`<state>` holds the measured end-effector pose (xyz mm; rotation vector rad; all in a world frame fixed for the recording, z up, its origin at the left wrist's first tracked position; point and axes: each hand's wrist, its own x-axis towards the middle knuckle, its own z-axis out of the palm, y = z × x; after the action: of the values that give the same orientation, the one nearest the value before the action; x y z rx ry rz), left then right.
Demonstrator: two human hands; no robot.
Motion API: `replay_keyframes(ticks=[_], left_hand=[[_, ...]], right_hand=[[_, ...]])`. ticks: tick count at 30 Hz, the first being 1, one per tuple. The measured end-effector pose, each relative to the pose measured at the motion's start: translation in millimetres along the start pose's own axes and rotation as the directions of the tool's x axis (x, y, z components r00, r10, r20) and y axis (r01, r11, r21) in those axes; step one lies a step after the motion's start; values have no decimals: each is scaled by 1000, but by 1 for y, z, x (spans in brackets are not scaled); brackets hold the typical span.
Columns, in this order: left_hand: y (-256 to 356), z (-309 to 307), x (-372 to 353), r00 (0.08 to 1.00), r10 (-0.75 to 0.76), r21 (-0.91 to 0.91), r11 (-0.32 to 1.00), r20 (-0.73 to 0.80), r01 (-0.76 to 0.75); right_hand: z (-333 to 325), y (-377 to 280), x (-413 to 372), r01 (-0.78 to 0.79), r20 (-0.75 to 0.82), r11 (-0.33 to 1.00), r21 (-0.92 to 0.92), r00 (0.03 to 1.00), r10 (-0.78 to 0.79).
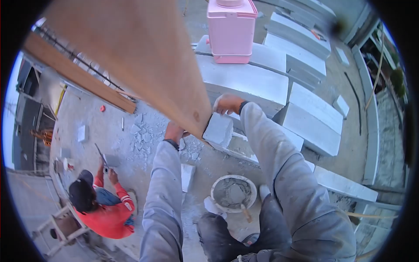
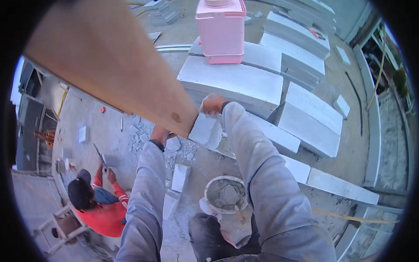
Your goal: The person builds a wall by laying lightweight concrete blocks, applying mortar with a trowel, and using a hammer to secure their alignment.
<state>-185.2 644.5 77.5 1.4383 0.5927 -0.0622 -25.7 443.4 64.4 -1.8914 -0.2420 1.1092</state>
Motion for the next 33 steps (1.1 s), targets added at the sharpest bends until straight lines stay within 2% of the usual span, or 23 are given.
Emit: replay_keyframes(ticks=[2, 3, 4, 6, 7, 8, 10, 13, 14, 16, 17, 19, 23, 25, 27, 28, 30, 31, 33], left_hand=[[13, 2, -6, 996, -85, -7, 996, -37, 85], [-26, -21, 15, 996, 91, 32, 995, 3, -91], [-42, -30, 24, 993, 117, 1, 993, -9, -117], [-45, -34, 27, 993, 112, -91, 989, -48, -116], [-45, -35, 25, 992, 106, -136, 984, -66, -114], [-46, -37, 21, 991, 102, -179, 977, -89, -116], [-50, -38, 11, 987, 97, -250, 960, -131, -128], [-56, -38, -5, 978, 91, -333, 931, -187, -151], [-59, -36, -10, 974, 92, -359, 919, -206, -162], [-63, -33, -20, 966, 97, -403, 895, -240, -190], [-65, -31, -26, 962, 103, -428, 879, -254, -208], [-69, -26, -37, 954, 115, -467, 851, -276, -238], [-73, -24, -61, 942, 106, -539, 797, -319, -272], [-66, -21, -71, 940, 52, -600, 757, -338, -258], [-53, -12, -80, 937, -65, -714, 666, -344, -216], [-39, 0, -83, 937, -68, -716, 664, -344, -215], [-18, 24, -88, 863, -237, -733, 650, -445, -200], [-22, 27, -91, 862, -239, -733, 650, -448, -200], [-31, 31, -102, 893, -305, -828, 548, -330, -119]], right_hand=[[4, 15, 10, 185, 53, 912, -367, 983, -179], [4, 14, 5, 203, 66, 949, -242, 979, -192], [4, 16, 6, 195, 92, 956, -218, 980, -178], [-1, 19, 17, 356, 226, 877, -323, 929, -294], [1, 24, 23, 441, 225, 848, -295, 894, -387], [0, 25, 28, 443, 244, 849, -289, 891, -382], [4, 26, 33, 187, 201, 982, -5, 962, -182], [1, 22, 33, 134, 262, 991, -27, 957, -122], [3, 25, 36, 130, 284, 991, -28, 952, -117], [4, 31, 41, 287, 228, 942, -175, 942, -244], [4, 31, 39, 287, 240, 941, -176, 940, -242], [4, 30, 31, 298, 216, 954, -42, 935, -282], [0, 19, 11, 277, 198, 961, -22, 943, -268], [3, 20, 4, 216, 106, 940, 264, 962, -251], [2, 18, -4, 217, 109, 950, 224, 963, -245], [1, 17, -6, 221, 106, 958, 183, 964, -242], [3, 12, -6, 185, 89, 975, 121, 976, -196], [4, 10, -6, 148, 71, 987, 63, 986, -152], [15, 22, 8, 201, 59, 979, 23, 978, -202]])
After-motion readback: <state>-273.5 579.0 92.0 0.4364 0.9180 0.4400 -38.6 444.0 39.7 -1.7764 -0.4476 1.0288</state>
